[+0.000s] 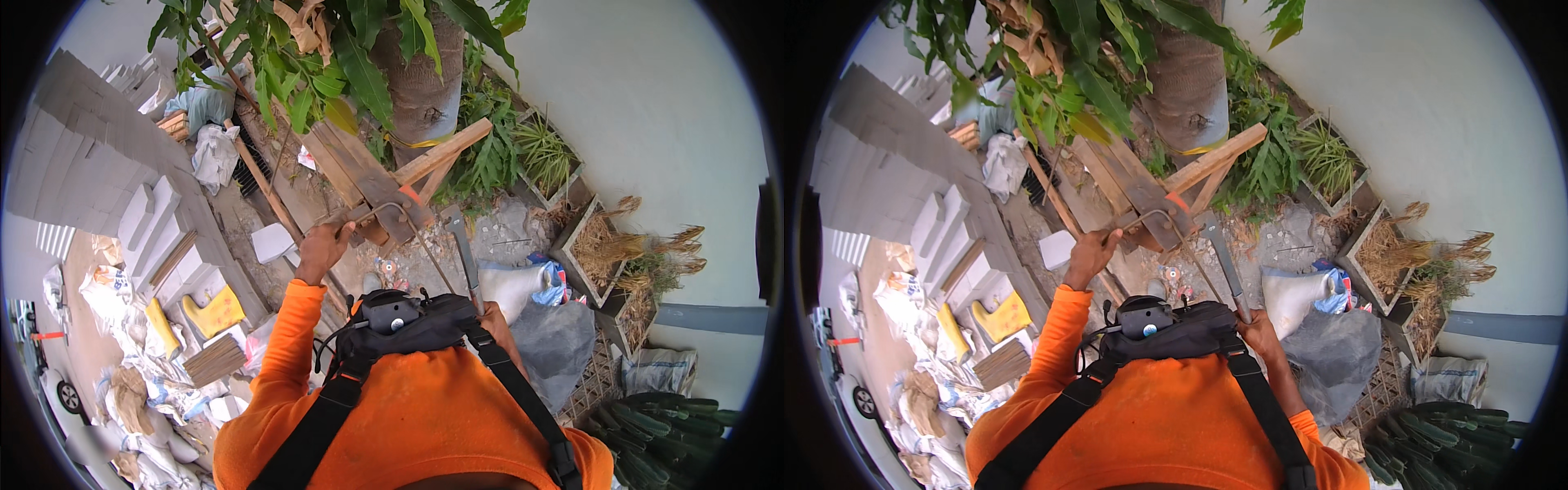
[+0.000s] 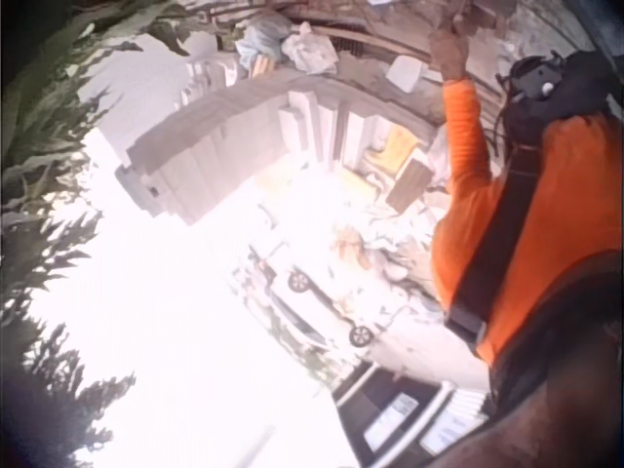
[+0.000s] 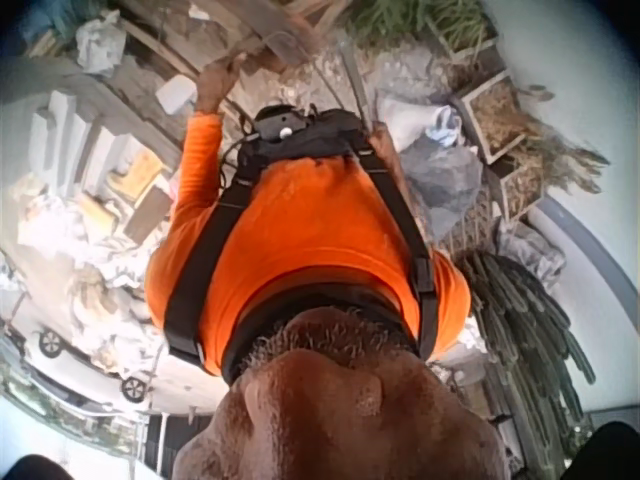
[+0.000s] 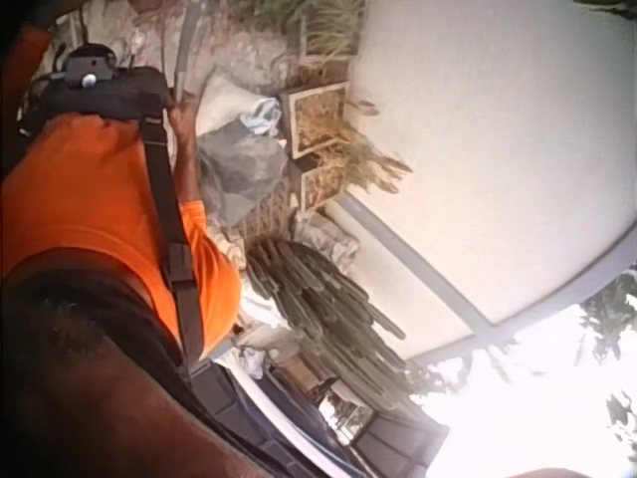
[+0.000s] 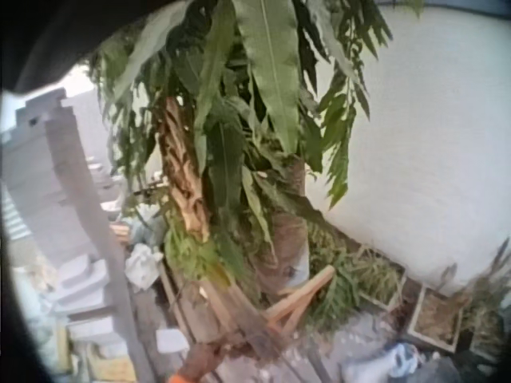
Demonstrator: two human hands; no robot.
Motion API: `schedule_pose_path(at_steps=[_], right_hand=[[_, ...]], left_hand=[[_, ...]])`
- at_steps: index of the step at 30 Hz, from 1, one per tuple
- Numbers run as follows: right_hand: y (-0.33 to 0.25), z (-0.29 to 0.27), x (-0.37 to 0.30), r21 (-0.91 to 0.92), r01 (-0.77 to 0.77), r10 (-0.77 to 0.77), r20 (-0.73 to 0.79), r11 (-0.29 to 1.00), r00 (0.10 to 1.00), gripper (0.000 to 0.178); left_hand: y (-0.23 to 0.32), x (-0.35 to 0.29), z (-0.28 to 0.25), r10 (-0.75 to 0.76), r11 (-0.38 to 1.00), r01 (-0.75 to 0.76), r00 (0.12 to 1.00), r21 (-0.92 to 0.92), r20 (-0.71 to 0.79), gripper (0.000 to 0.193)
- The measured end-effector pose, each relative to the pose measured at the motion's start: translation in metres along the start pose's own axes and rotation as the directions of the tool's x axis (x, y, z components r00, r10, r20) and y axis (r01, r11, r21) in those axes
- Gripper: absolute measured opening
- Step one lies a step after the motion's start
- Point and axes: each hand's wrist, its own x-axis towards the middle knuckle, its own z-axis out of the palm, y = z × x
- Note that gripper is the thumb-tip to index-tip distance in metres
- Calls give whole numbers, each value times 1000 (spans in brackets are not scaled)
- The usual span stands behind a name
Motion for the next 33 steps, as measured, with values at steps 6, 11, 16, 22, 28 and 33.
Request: schedule_pose_path(at_steps=[6, 11, 16, 22, 28, 33], right_hand=[[-61, 25, -20, 22, -221, 222, -66, 975, 973, 21], [-59, 32, -23, 39, -246, 249, -138, 968, 958, 23], [-82, 43, -25, 12, -309, 306, -168, 951, 937, 27], [-84, 43, -21, 4, -304, 300, -168, 953, 939, 26], [-81, 37, -19, -26, -318, 310, -150, 948, 939, 25], [-53, 18, -20, -51, -261, 256, -88, 964, 963, 42]], left_hand=[[-20, 20, 8, 42, 999, -40, 998, -32, 53, 60], [-17, 24, 2, 25, 994, -16, 996, -108, 80, 58], [-21, 25, 1, 60, 990, -43, 990, -133, 128, 55], [-22, 25, 4, 22, 984, 5, 989, -178, 147, 53], [-27, 32, 6, -12, 981, 52, 977, -186, 211, 59], [-29, 33, 3, 14, 971, 47, 966, -233, 257, 62]])
